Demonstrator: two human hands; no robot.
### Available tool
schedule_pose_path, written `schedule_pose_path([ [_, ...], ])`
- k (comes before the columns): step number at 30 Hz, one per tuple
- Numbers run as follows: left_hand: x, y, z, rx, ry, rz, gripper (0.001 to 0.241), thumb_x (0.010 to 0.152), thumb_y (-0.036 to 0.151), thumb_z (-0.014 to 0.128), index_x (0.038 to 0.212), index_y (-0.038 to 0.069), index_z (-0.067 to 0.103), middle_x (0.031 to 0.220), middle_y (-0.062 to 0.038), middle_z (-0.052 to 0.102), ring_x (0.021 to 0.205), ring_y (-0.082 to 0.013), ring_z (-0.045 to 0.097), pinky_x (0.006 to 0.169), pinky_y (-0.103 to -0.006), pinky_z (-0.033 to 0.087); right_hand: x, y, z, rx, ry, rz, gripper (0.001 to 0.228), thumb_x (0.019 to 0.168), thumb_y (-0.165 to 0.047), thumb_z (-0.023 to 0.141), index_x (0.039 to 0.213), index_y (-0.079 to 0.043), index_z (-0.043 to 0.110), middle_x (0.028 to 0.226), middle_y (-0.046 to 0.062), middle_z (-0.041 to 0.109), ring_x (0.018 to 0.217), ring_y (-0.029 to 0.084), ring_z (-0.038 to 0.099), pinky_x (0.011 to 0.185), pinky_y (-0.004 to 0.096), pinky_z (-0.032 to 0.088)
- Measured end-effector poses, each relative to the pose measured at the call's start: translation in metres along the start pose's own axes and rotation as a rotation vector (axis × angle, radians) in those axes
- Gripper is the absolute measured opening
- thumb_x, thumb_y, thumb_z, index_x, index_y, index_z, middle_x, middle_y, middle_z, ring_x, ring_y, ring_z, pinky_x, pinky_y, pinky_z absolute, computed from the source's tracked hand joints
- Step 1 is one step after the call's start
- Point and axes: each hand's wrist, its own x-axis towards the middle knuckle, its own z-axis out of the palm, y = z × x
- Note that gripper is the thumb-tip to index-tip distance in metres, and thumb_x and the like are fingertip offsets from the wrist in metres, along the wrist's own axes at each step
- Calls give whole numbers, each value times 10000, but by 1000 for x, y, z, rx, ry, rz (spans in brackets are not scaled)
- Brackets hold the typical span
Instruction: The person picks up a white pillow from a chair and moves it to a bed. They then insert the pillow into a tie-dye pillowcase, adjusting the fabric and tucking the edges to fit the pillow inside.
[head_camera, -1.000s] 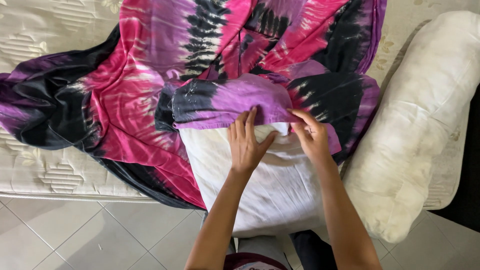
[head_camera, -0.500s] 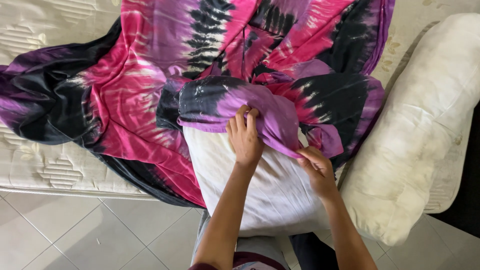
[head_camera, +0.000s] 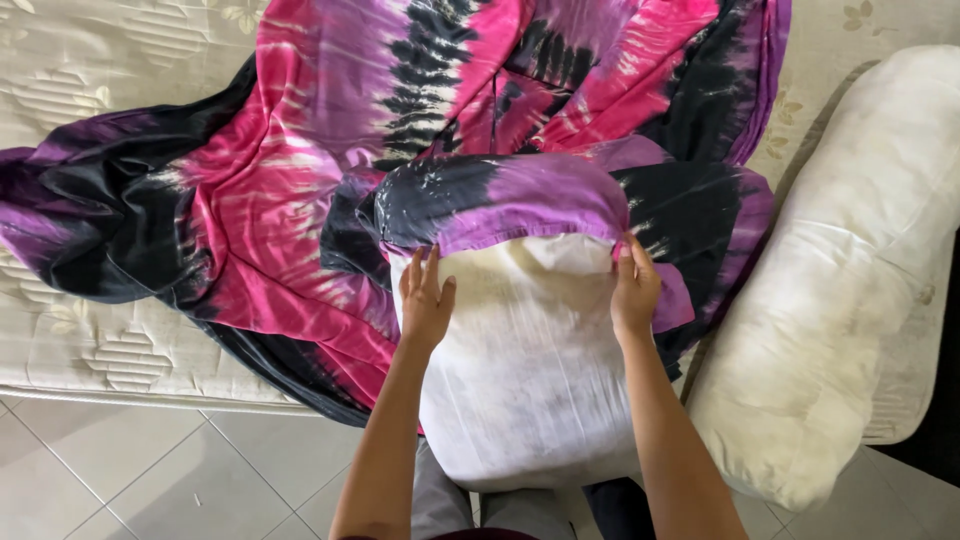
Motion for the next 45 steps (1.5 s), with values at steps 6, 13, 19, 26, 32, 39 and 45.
schedule_pose_path([
  [6, 13, -21, 19, 133, -27, 157, 598, 907, 82, 589, 1500, 143, 533, 1451, -232, 545, 1301, -437, 564, 1109, -510, 427, -76, -58, 47, -661, -135, -149, 876, 838, -440, 772, 1415, 150, 475, 1266, 457, 526, 1123, 588, 583, 871, 696, 503],
  [13, 9, -37, 29, 111, -188, 112, 762, 857, -16, 537, 1575, 166, 357, 1649, -112, 331, 1392, -377, 440, 1082, -463, 459, -177, -17, 121, -981, -344, -309, 1264, 618, -725, 816, 1560, -31, 338, 1408, 186, 484, 1226, 294, 518, 1029, 506, 348],
  [19, 18, -46, 12, -417, -183, -176, 764, 909, -153, 448, 1581, 186, 314, 1607, -78, 417, 1431, -273, 487, 935, -315, 552, -108, -34, 77, -479, -503, -162, 131, 857, -106, 737, 972, -137, 791, 822, 17, 775, 723, 187, 682, 740, 329, 553],
  [26, 39, -93, 35, -691, 54, -411, 574, 980, 63, 440, 1552, 91, 402, 1244, -71, 541, 1010, -180, 500, 812, -259, 422, -116, -35, -38, 138, -320, 200, 206, 876, -119, 750, 1056, -25, 786, 943, 87, 797, 759, 159, 693, 695, 285, 581],
  [32, 42, -17, 75, -958, 112, -207, 560, 1024, 90, 469, 1561, -2, 342, 1475, -120, 484, 1189, -195, 458, 974, -251, 359, -100, -44, -100, 239, -241, 276, 267, 897, -49, 720, 1134, 75, 727, 957, 118, 722, 820, 177, 616, 791, 288, 518],
  [39, 8, 27, 107, -659, 231, -69, 429, 1028, 113, 420, 1427, 27, 553, 1279, -273, 623, 1231, -356, 603, 1118, -482, 433, -153, -115, -49, -257, 12, 6, 673, 786, -127, 813, 1393, 36, 573, 1294, 305, 621, 1219, 483, 576, 1068, 571, 422],
  [45, -14, 107, 31, -719, 126, -128, 135, 1010, 110, 459, 996, 181, 573, 559, 32, 498, 515, -116, 481, 542, -279, 478, -169, -85, 41, -548, 152, -39, 1410, 502, -467, 1010, 1493, 185, 249, 1346, 449, 385, 1198, 639, 478, 1018, 697, 415],
])
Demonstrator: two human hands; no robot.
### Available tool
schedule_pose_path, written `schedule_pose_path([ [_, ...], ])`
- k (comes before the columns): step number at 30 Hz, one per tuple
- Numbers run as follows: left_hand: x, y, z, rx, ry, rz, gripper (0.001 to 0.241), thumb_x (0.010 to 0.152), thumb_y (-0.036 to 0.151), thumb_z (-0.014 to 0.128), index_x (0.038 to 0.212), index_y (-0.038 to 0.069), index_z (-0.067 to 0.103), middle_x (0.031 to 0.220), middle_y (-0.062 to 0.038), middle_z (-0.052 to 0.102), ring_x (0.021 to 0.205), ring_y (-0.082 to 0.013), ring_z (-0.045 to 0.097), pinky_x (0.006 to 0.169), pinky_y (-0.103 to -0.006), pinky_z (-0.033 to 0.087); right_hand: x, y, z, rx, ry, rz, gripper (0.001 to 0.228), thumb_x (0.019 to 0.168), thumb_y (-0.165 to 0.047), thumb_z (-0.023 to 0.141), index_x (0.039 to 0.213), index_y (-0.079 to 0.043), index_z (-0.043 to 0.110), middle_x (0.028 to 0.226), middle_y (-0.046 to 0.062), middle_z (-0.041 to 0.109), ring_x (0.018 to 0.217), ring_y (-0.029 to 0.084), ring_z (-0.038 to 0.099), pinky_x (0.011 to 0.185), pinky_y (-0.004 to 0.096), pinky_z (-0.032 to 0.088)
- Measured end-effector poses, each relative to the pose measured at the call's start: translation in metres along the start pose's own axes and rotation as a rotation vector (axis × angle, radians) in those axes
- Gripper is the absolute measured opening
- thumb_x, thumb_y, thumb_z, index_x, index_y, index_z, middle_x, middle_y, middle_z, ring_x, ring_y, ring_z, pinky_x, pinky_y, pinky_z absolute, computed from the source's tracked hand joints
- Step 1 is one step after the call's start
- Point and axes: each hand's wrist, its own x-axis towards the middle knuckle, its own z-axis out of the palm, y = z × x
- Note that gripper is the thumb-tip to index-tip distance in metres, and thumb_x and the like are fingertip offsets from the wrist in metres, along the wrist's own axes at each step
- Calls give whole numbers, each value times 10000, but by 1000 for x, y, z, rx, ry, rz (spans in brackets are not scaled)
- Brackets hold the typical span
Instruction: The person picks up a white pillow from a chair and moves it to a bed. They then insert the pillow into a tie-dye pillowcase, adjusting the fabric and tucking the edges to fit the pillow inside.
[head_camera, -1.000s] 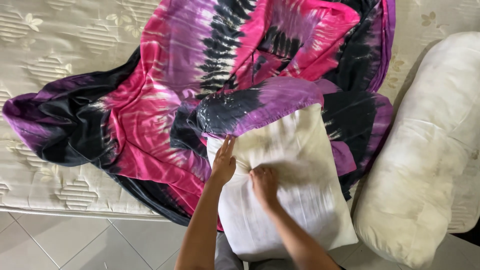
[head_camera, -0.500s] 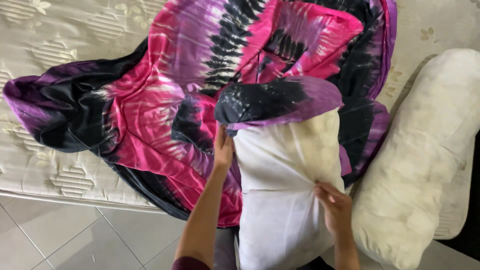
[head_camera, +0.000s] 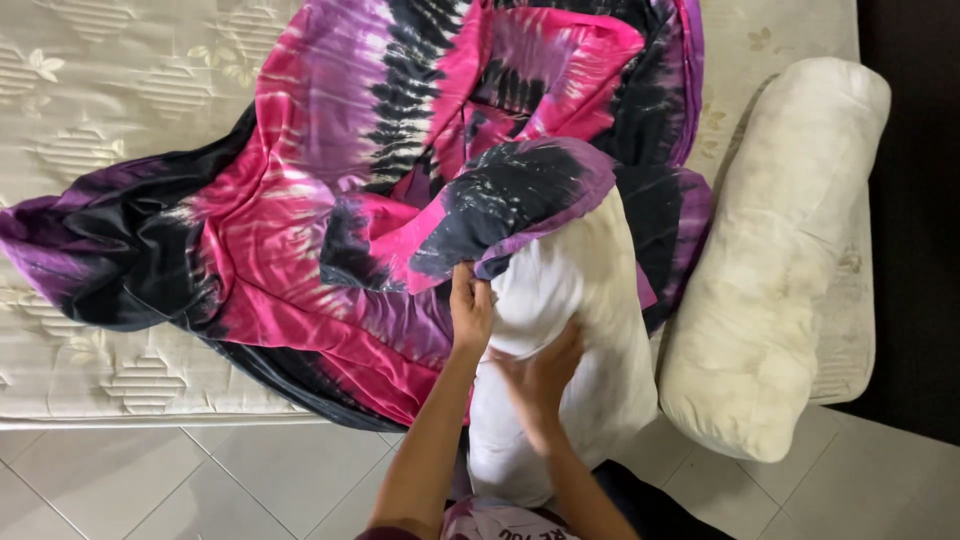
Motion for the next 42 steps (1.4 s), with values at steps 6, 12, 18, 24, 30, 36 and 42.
schedule_pose_path([
  [6, 10, -19, -18, 313, -96, 270, 127, 912, 166, 719, 913, 133, 597, 863, -75, 566, 785, -283, 613, 742, -389, 509, 50, 52, -10, 448, -206, 114, 802, 718, -299, 916, 1332, 91, 578, 1081, 305, 712, 1061, 477, 687, 896, 524, 557],
  [12, -9, 16, -13, 347, -106, 424, 167, 856, 91, 749, 856, -23, 627, 809, -241, 614, 765, -468, 635, 710, -515, 542, 97, 29, -66, 575, 20, 482, 578, 481, -27, 919, 1023, -115, 741, 883, 114, 698, 847, 163, 661, 830, 301, 518],
  [18, -32, 11, 14, 348, -208, 389, 199, 873, 183, 745, 797, 107, 579, 714, -127, 624, 701, -353, 686, 634, -385, 553, 110, 8, -96, 726, 139, 617, 585, 440, 16, 911, 967, -106, 690, 808, 70, 676, 707, 132, 637, 667, 215, 513],
  [24, -21, 24, 35, 301, 22, 347, 119, 835, 50, 710, 938, 104, 683, 895, -84, 691, 834, -304, 724, 743, -379, 595, 78, 67, -32, 657, 128, 820, 1061, 473, 84, 984, 1416, 105, 500, 1203, 332, 585, 962, 264, 667, 834, 313, 594],
  [30, -11, 22, 44, 154, -133, 267, 96, 832, 107, 645, 910, 105, 702, 759, -76, 662, 758, -303, 686, 749, -389, 563, 76, 10, -63, 353, -243, 654, 804, 643, -247, 977, 1284, -81, 522, 1227, 212, 670, 1205, 392, 627, 1052, 495, 470],
  [36, -5, -7, 30, 407, -138, 252, 534, 652, 413, 858, 955, 46, 617, 917, -169, 665, 930, -397, 645, 833, -518, 475, 131, 38, -122, 103, -654, 277, 469, 946, -548, 650, 854, -90, 687, 816, 115, 748, 871, 320, 728, 844, 438, 513],
  [42, -7, -7, 33, 507, -97, 324, 293, 687, 199, 798, 873, 111, 590, 878, -55, 636, 937, -298, 624, 780, -410, 453, 220, 0, -67, 99, -458, -685, 590, 838, -62, 783, 1401, -53, 605, 1276, 212, 654, 1224, 403, 599, 1051, 505, 473],
])
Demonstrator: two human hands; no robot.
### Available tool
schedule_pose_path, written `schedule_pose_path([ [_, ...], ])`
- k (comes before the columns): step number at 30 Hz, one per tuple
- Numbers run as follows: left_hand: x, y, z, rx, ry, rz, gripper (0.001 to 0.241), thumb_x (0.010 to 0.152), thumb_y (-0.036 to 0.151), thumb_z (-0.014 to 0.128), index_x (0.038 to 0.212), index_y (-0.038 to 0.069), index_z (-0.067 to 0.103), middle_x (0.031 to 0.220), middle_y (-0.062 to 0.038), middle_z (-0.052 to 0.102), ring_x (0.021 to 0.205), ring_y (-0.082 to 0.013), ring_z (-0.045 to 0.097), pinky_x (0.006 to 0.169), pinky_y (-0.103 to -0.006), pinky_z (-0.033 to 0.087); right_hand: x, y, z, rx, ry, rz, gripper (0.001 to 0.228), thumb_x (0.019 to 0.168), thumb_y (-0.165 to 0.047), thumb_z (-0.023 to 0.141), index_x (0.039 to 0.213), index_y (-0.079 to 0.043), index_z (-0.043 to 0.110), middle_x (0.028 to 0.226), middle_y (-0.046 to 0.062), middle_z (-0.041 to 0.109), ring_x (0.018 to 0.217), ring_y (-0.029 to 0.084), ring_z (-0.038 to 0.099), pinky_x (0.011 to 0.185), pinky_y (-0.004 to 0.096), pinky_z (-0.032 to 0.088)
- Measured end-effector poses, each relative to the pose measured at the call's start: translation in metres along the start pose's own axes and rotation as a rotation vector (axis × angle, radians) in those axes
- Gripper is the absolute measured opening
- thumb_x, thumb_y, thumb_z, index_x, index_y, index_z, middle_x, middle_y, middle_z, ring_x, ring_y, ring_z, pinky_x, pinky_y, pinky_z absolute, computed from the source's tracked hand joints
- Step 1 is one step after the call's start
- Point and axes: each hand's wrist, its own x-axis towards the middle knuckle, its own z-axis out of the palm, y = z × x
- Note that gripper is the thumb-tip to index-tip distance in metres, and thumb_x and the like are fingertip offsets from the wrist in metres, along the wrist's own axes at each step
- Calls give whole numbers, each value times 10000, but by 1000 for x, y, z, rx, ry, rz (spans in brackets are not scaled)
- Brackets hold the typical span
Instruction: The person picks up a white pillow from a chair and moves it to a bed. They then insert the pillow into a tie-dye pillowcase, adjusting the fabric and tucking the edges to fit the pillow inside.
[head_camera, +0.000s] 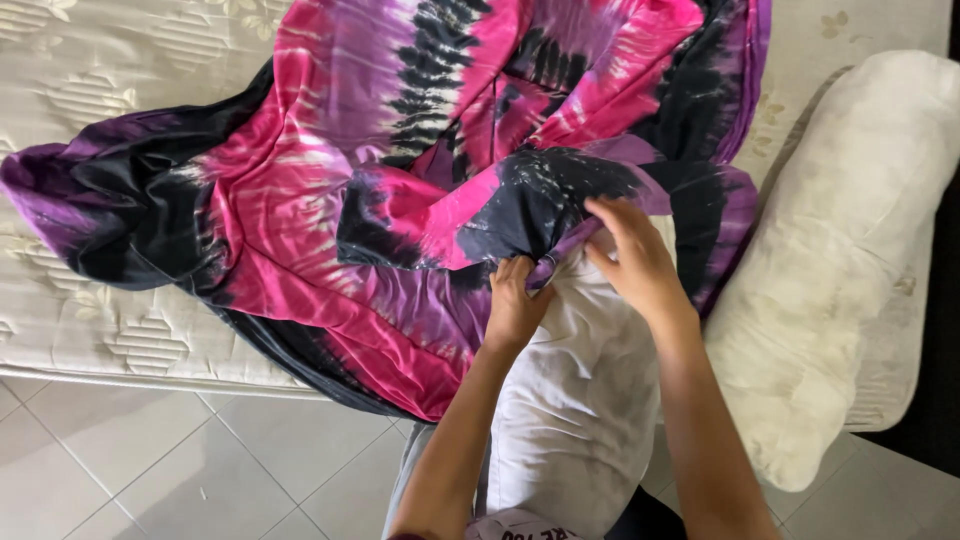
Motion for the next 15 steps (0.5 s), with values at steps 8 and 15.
schedule_pose_path([
  [8, -2, -27, -28, 58, 165, -19, 223, 713, 38, 695, 775, 140, 507, 760, -68, 533, 784, -316, 575, 726, -389, 467, -61, 29, 57, 53, -162, 43, 223, 913, -129, 690, 1134, -146, 659, 903, 127, 682, 913, 341, 664, 880, 458, 521],
  [15, -8, -31, -39, 182, 170, -190, 297, 727, -59, 657, 978, 87, 594, 989, -147, 625, 970, -374, 605, 859, -448, 485, -106, -47, 65, 7, -266, -22, 76, 960, -261, 616, 928, -201, 649, 732, 23, 686, 847, 239, 653, 837, 378, 486],
])
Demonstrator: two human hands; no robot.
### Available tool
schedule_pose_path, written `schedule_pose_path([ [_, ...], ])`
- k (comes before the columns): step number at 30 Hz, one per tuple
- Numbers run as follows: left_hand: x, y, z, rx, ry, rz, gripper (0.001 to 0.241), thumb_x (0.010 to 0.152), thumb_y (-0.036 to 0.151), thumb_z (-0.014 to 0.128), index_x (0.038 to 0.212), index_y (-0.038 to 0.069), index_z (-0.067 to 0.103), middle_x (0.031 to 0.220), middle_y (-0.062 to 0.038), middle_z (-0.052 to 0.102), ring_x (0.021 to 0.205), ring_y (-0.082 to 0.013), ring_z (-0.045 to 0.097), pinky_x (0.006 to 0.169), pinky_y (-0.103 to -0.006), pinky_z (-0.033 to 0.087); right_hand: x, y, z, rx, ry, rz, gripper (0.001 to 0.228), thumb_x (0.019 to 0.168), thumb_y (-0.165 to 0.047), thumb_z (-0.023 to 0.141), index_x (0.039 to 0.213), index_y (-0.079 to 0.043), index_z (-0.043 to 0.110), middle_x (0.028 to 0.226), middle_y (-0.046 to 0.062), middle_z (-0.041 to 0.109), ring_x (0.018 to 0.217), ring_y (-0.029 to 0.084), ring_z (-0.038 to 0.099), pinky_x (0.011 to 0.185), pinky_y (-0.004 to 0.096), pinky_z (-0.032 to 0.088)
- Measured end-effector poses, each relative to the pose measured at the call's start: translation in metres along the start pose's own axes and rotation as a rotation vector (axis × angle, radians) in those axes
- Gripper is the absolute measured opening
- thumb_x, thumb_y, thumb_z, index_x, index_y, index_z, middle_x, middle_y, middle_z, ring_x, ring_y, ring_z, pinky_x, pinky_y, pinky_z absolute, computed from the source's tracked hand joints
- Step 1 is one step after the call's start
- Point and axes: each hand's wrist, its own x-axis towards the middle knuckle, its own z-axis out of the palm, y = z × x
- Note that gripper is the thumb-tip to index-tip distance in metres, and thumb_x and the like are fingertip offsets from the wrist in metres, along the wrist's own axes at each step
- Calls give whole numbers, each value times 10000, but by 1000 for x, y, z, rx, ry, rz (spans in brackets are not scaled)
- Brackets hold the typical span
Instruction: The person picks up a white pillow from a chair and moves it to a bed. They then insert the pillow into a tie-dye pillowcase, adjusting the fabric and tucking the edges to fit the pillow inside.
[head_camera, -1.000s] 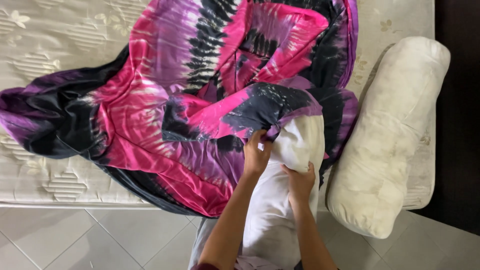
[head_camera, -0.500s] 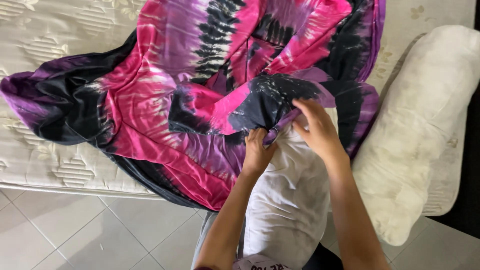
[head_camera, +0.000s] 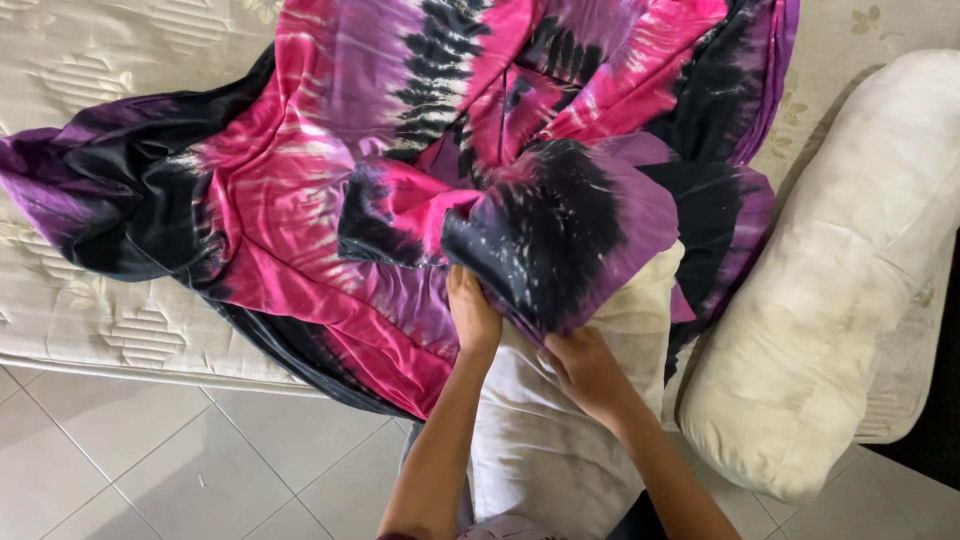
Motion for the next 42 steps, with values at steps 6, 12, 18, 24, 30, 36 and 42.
schedule_pose_path([
  [6, -20, -7, -20, -242, -64, 34, 247, 722, -89, 659, 825, 58, 490, 862, -139, 518, 791, -401, 581, 722, -416, 496, 21, 84, 44, -343, 242, 62, 226, 880, -400, 708, 1038, -278, 603, 1133, 23, 609, 1033, 285, 598, 907, 467, 465],
  [12, -30, -1, -23, -291, 46, 79, 285, 720, -64, 685, 721, 104, 455, 795, -69, 470, 732, -283, 545, 688, -288, 482, 61, 103, -7, -142, 352, 45, 508, 782, -233, 829, 1229, -149, 602, 1191, 182, 623, 1131, 381, 630, 957, 470, 501],
  [18, -68, 6, -12, -242, 18, -262, 926, 719, 489, 857, 1409, 81, 393, 1335, -245, 470, 1298, -475, 476, 1127, -577, 368, 74, 111, -21, 233, 285, 120, 225, 1015, -71, 574, 1209, -113, 678, 1022, 157, 683, 1004, 376, 653, 971, 482, 481],
  [24, -65, -37, 9, 68, -421, -768, 1208, 657, 897, 708, 1403, -1, 395, 1304, -319, 617, 1236, -481, 603, 1093, -585, 445, 46, 91, 79, 75, 261, 125, 278, 941, -103, 642, 1218, -116, 665, 932, 135, 670, 892, 375, 638, 853, 510, 476],
  [30, -94, -109, 36, -289, -69, -694, 241, 783, 208, 730, 1021, 171, 712, 1001, -125, 788, 1100, -324, 713, 1024, -517, 509, -19, 10, 89, -49, -75, 138, 273, 1026, -407, 455, 1016, -177, 601, 837, 34, 592, 792, 282, 577, 719, 417, 427],
  [36, -71, -96, 30, -109, -259, -838, 806, 693, 609, 845, 1319, 226, 511, 1279, -174, 684, 1242, -408, 625, 1128, -562, 441, 35, 69, 42, -36, 184, 10, 322, 817, -129, 686, 1107, -187, 559, 917, 62, 621, 809, 325, 626, 715, 447, 500],
  [42, -79, -49, -22, 1, -268, -808, 1072, 719, 835, 719, 1404, 45, 484, 1389, -249, 562, 1386, -399, 483, 1223, -498, 352, 57, 145, 59, -222, 408, 284, 268, 855, -94, 769, 1083, -152, 640, 1021, 103, 666, 1033, 334, 663, 935, 451, 510],
])
